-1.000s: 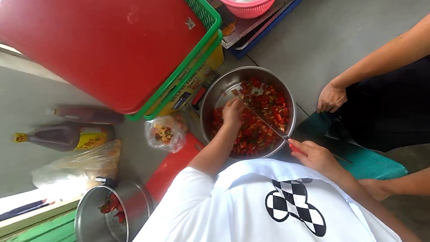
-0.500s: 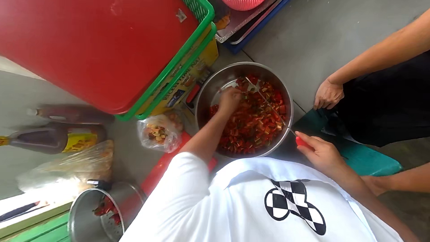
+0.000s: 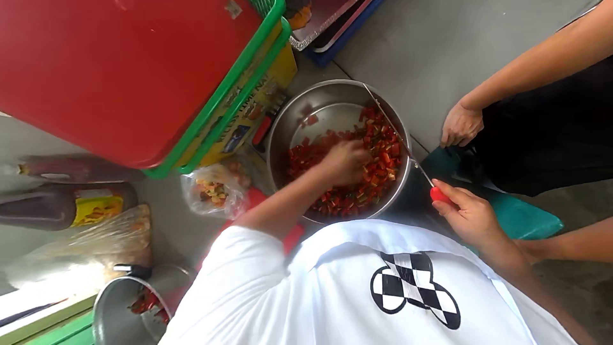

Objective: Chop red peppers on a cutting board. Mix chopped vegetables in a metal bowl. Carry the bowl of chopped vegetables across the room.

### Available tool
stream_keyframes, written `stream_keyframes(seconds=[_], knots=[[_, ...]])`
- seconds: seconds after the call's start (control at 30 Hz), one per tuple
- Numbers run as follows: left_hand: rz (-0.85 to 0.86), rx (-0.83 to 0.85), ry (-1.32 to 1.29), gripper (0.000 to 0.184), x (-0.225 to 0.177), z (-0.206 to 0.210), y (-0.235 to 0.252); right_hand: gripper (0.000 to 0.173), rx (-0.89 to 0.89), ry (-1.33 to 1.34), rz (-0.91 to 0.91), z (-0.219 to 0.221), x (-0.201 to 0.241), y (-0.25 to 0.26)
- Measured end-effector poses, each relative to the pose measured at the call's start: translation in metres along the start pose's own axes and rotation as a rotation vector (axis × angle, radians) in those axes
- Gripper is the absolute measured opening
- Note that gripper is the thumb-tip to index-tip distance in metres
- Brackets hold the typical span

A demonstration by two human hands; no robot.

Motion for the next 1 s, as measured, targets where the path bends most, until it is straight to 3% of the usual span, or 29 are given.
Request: stream_keyframes(seconds=[0.07, 0.13, 0.23, 0.33, 0.43, 0.57, 0.7, 0.8, 0.87, 0.93, 1.0], knots=[[0.01, 0.09, 0.084, 0.06, -0.026, 0.025, -0.016, 0.044, -0.005, 0.001, -0.012, 0.001, -0.002, 0.001], [0.085, 0.175, 0.161, 0.07, -0.035, 0.054, -0.01, 0.044, 0.01, 0.002, -0.02, 0.004, -0.001, 0.003], [0.18, 0.127, 0.197, 0.063, -0.02, 0.07, 0.029, 0.045, 0.021, -0.006, -0.049, 0.009, 0.008, 0.006], [-0.02, 0.028, 0.169, 0.048, 0.011, 0.034, 0.059, 0.046, 0.035, 0.0, -0.077, 0.009, 0.013, 0.004], [-0.251, -0.022, 0.155, 0.042, 0.053, -0.013, 0.043, 0.046, 0.015, 0.014, -0.076, 0.005, 0.008, 0.0], [-0.522, -0.072, 0.054, 0.041, 0.098, -0.049, -0.037, 0.045, -0.019, 0.042, -0.072, -0.002, -0.001, -0.003], [-0.775, -0.231, -0.123, 0.04, 0.101, -0.044, -0.111, 0.045, -0.021, 0.049, -0.054, -0.002, -0.008, -0.003], [-0.786, -0.406, -0.06, 0.031, 0.092, -0.033, -0.119, 0.046, -0.006, 0.045, -0.05, 0.001, -0.006, 0.001], [-0.726, -0.434, -0.013, 0.028, 0.091, -0.028, -0.103, 0.046, -0.003, 0.035, -0.066, 0.002, -0.002, 0.003], [-0.701, -0.319, -0.027, 0.032, 0.1, -0.022, -0.082, 0.046, -0.003, 0.029, -0.089, 0.002, 0.002, 0.004], [-0.712, -0.201, -0.036, 0.052, 0.115, -0.012, -0.065, 0.047, 0.005, 0.021, -0.103, 0.002, 0.005, 0.005]])
Point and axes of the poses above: each hand's wrist, its own y-axis towards the middle knuckle, its own z-axis out of the palm, x = y × z, the point moved 5 cm from there along y, towards the middle knuckle, and after that the axes turned 12 degrees about z, right-handed, at the moved point
